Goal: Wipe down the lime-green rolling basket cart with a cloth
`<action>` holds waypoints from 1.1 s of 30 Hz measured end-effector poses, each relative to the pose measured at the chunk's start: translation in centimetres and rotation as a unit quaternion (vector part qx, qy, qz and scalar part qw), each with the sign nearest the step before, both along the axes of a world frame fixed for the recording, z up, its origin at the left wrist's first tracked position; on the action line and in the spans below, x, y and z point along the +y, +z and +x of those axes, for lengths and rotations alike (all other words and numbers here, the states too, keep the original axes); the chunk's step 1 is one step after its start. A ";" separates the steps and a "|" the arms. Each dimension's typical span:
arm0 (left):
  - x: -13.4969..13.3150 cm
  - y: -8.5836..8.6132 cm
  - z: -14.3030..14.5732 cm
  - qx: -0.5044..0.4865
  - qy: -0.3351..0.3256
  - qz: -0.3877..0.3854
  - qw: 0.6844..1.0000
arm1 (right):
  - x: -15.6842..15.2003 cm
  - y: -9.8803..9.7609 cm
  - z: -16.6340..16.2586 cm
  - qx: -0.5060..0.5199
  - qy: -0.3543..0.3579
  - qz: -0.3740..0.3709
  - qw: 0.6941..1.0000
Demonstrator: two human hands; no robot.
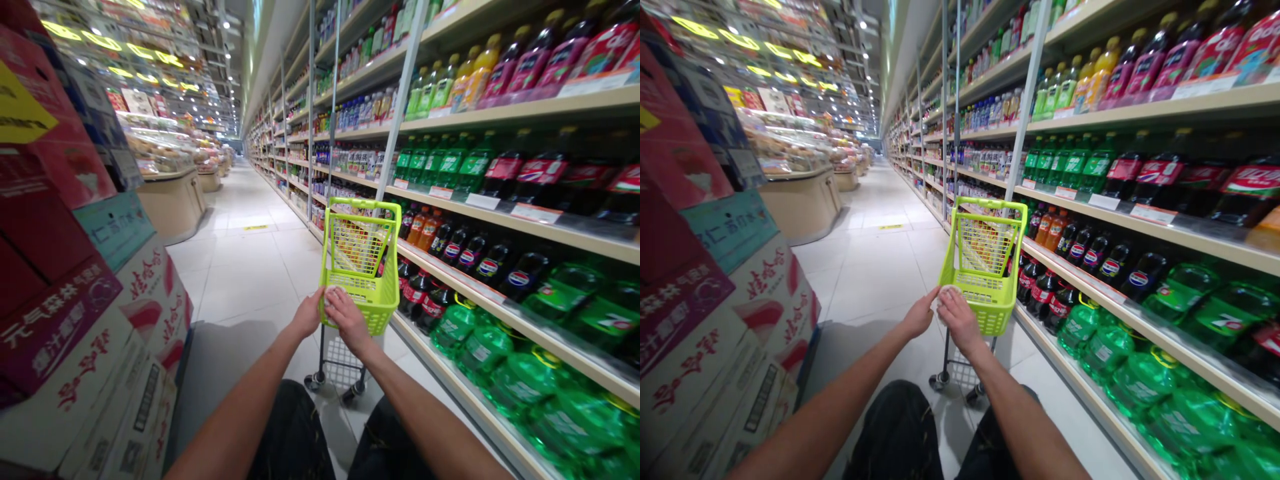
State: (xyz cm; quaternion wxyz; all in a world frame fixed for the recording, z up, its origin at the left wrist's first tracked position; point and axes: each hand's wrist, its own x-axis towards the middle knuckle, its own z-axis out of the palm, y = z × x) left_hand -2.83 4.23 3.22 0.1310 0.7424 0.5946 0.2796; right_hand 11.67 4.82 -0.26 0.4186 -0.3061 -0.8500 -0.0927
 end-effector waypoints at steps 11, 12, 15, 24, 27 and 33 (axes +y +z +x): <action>-0.6 -0.2 2.2 0.049 -0.007 -0.014 0.999 | -1.3 -5.0 4.6 -0.007 -0.020 0.013 1.000; -0.4 -0.1 2.5 0.081 -0.019 -0.011 0.996 | -0.9 -4.1 4.9 0.008 -0.028 0.023 0.999; -0.1 0.1 3.3 0.162 -0.046 -0.012 0.986 | 0.1 -3.9 5.5 0.003 -0.056 0.027 0.998; -0.7 -0.1 3.9 0.213 -0.018 0.005 0.977 | -1.4 -5.9 7.5 -0.010 -0.053 0.025 0.998; -0.7 -0.4 4.2 0.217 0.005 0.012 0.976 | -0.7 -4.8 7.9 0.006 -0.080 0.026 0.996; -0.9 -0.2 4.2 0.233 0.003 0.020 0.972 | -1.6 -7.8 9.5 -0.042 -0.074 -0.018 0.996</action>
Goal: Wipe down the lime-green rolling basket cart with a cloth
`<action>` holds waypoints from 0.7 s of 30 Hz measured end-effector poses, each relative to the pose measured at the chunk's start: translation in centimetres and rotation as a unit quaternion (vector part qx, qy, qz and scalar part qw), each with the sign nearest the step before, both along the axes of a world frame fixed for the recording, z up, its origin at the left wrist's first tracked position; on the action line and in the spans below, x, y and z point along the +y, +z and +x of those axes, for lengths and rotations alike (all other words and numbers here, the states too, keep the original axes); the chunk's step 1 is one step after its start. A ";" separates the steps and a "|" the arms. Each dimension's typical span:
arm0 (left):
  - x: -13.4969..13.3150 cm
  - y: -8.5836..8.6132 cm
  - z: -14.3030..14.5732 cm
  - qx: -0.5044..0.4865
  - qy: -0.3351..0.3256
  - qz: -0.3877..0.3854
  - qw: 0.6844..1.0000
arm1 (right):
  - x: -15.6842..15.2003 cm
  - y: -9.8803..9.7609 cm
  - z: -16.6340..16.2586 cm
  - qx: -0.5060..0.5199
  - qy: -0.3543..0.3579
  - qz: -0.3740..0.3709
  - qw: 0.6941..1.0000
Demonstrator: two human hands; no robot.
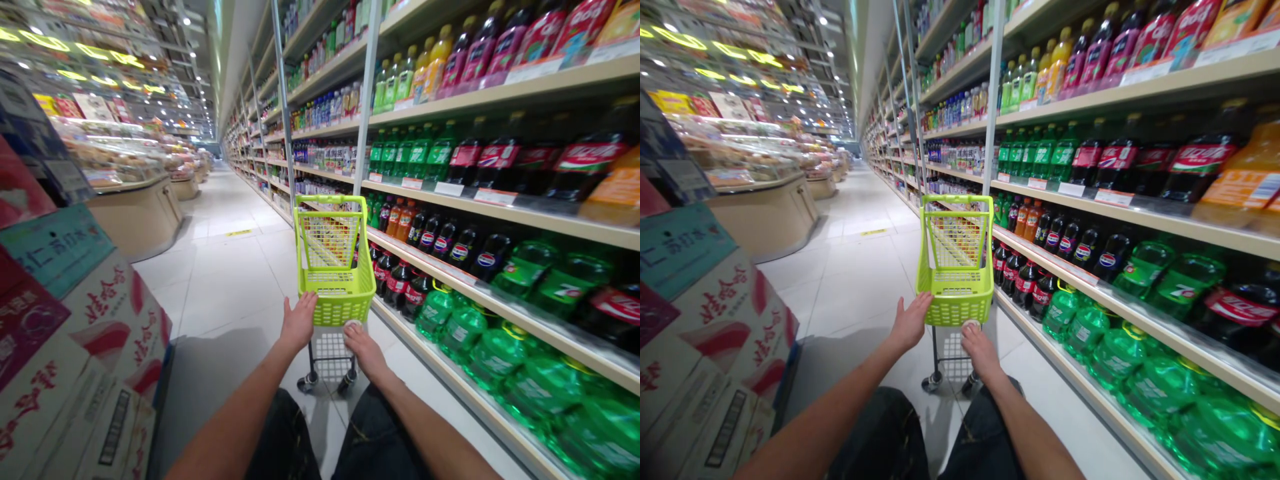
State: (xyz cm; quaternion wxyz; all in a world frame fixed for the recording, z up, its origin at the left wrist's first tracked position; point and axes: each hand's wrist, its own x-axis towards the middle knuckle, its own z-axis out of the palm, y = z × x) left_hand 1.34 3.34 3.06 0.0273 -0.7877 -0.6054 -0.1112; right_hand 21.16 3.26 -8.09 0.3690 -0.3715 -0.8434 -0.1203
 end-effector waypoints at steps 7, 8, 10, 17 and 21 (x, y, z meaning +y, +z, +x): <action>-0.3 -0.7 1.8 0.028 -0.014 0.036 0.999 | 1.6 3.2 0.5 0.087 -0.013 0.032 0.996; -0.3 -0.9 2.0 0.030 -0.018 0.033 0.999 | 1.7 2.5 0.7 0.083 -0.016 0.019 0.996; -0.4 -1.1 2.1 0.029 -0.015 0.025 0.999 | 1.4 0.9 1.1 0.070 -0.011 -0.009 0.997; -0.4 -0.3 2.1 0.008 0.006 0.003 1.000 | 1.2 3.0 3.0 0.141 -0.023 0.001 0.990; -0.5 0.1 2.3 0.001 0.007 -0.002 1.000 | 1.6 2.0 2.7 0.174 -0.058 -0.029 0.983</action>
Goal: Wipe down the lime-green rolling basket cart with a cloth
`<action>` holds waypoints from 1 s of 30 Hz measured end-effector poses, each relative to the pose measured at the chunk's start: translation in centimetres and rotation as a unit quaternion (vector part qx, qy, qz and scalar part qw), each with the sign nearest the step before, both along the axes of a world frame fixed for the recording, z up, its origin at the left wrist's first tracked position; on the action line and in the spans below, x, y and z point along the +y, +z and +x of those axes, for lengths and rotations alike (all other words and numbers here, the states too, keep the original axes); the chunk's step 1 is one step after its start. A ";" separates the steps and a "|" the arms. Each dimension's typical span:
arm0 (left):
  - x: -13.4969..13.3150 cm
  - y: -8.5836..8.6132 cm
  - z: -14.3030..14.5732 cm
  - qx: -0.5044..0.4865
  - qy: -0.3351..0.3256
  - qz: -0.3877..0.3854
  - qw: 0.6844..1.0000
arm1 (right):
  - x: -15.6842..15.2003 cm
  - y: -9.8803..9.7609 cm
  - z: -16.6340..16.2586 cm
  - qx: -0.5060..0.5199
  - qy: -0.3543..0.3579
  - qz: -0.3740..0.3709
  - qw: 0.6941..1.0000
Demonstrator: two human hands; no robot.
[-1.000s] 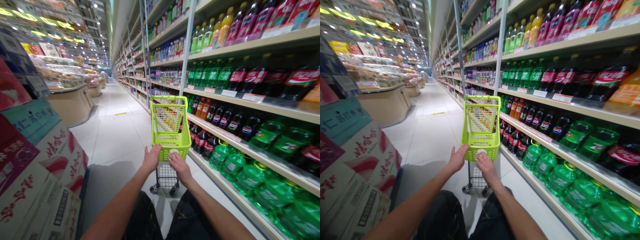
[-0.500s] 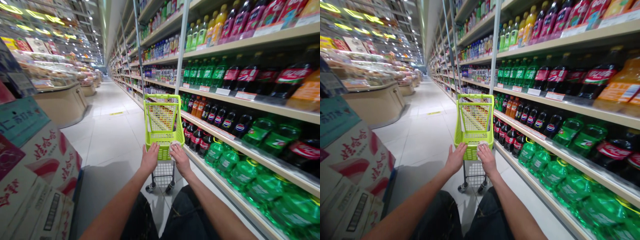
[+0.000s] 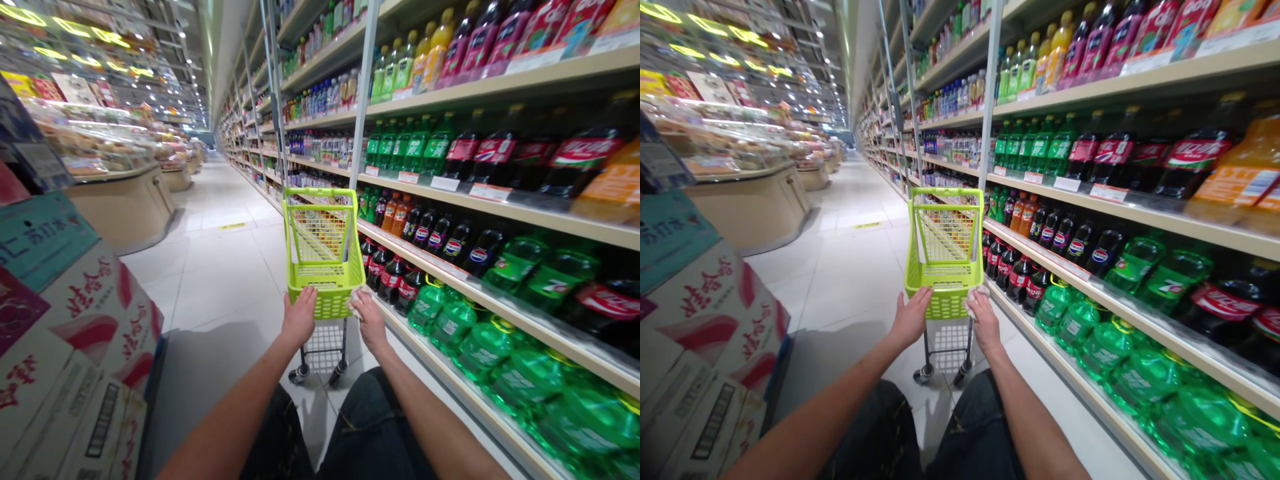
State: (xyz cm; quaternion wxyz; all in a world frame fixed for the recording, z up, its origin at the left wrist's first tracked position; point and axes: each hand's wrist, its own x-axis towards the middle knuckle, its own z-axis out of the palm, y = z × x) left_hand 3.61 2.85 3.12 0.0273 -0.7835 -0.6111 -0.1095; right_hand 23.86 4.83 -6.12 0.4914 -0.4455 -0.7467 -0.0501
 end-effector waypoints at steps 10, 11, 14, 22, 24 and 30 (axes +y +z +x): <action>0.2 -0.1 -0.1 -0.030 -0.006 0.002 1.000 | -0.4 1.4 -2.2 -0.021 0.052 0.017 0.998; 0.2 -0.1 0.0 -0.032 -0.006 0.002 0.999 | -0.2 1.5 -2.6 -0.030 0.050 0.018 0.998; 0.2 -0.2 -0.2 -0.031 -0.023 0.001 0.999 | -0.6 -0.3 -3.3 -0.085 0.052 -0.014 0.995; 1.2 -0.1 -2.6 -0.022 0.038 -0.007 0.999 | -1.0 2.4 -5.9 -0.083 0.069 0.044 0.993; 1.3 -0.1 -3.1 -0.014 0.032 -0.014 0.999 | -0.5 2.5 -6.7 -0.099 0.064 0.048 0.992; 1.0 -0.4 -3.5 -0.012 0.001 -0.028 1.000 | -1.5 -1.1 -7.8 -0.175 0.090 0.034 0.980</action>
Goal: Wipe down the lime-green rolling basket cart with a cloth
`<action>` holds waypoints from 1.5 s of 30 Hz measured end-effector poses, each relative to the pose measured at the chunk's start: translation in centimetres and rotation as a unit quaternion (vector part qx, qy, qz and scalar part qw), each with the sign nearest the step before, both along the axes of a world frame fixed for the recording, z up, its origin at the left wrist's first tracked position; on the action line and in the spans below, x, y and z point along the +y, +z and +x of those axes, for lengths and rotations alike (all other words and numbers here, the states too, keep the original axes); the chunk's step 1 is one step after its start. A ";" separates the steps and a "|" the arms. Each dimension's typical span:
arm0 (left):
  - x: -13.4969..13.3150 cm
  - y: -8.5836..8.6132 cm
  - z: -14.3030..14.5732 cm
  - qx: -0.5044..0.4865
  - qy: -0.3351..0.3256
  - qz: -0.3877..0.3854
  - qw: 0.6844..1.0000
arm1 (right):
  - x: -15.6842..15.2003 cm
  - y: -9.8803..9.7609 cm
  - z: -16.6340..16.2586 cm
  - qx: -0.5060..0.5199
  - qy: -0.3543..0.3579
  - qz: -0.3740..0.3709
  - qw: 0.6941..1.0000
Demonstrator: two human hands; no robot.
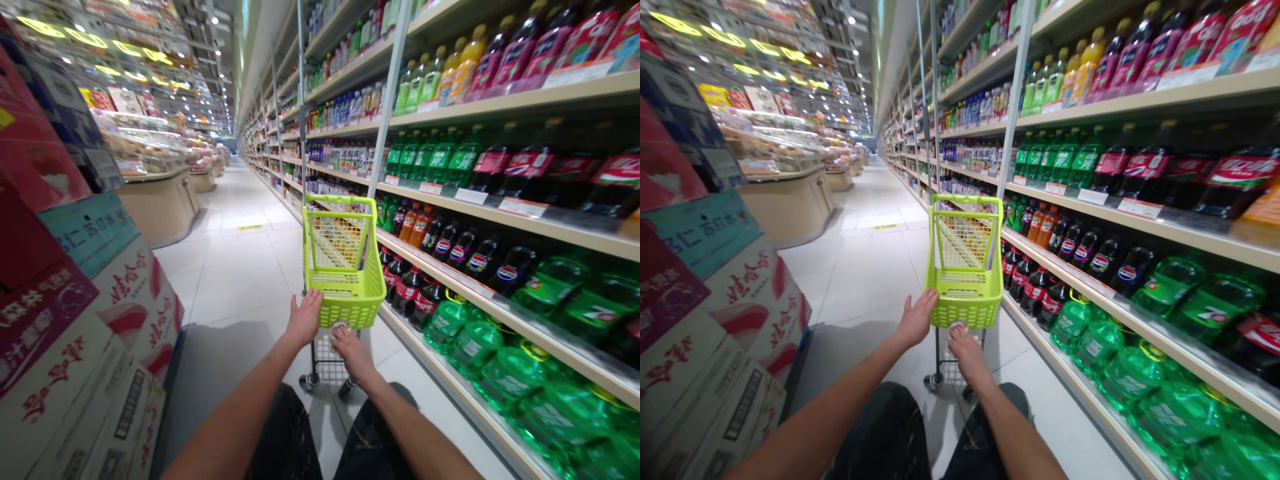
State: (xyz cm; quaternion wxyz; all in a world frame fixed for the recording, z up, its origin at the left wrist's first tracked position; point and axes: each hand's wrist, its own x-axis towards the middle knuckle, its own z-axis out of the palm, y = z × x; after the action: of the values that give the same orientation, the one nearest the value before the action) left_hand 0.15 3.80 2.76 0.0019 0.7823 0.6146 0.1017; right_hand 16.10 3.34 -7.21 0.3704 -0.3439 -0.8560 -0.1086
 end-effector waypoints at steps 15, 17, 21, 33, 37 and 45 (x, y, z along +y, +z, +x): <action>-0.4 -0.1 -0.8 0.012 -0.003 0.028 1.000 | 0.6 1.1 1.1 0.005 0.015 0.015 1.000; -0.4 -0.2 -0.7 0.010 0.000 0.031 0.999 | 0.8 2.5 2.0 0.040 -0.008 0.022 0.999; -0.5 -0.1 -0.3 0.009 0.008 0.029 0.999 | 0.9 2.3 4.1 0.042 -0.043 0.031 0.998; -0.5 -0.2 0.7 0.013 0.017 0.032 0.999 | 1.8 1.5 8.4 0.166 -0.116 -0.021 0.979; -0.6 -0.3 0.8 0.020 0.003 0.036 0.999 | 0.4 -2.0 8.8 0.166 -0.117 -0.092 0.975; -0.6 -0.7 1.1 0.010 0.008 0.056 0.998 | 1.6 2.3 9.4 0.278 -0.164 -0.081 0.943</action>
State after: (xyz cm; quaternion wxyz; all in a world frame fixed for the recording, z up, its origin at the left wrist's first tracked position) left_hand 1.26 3.16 2.08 -0.0488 0.7771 0.6143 0.1281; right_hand 25.49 4.92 -4.93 0.5414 -0.5251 -0.6566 0.0021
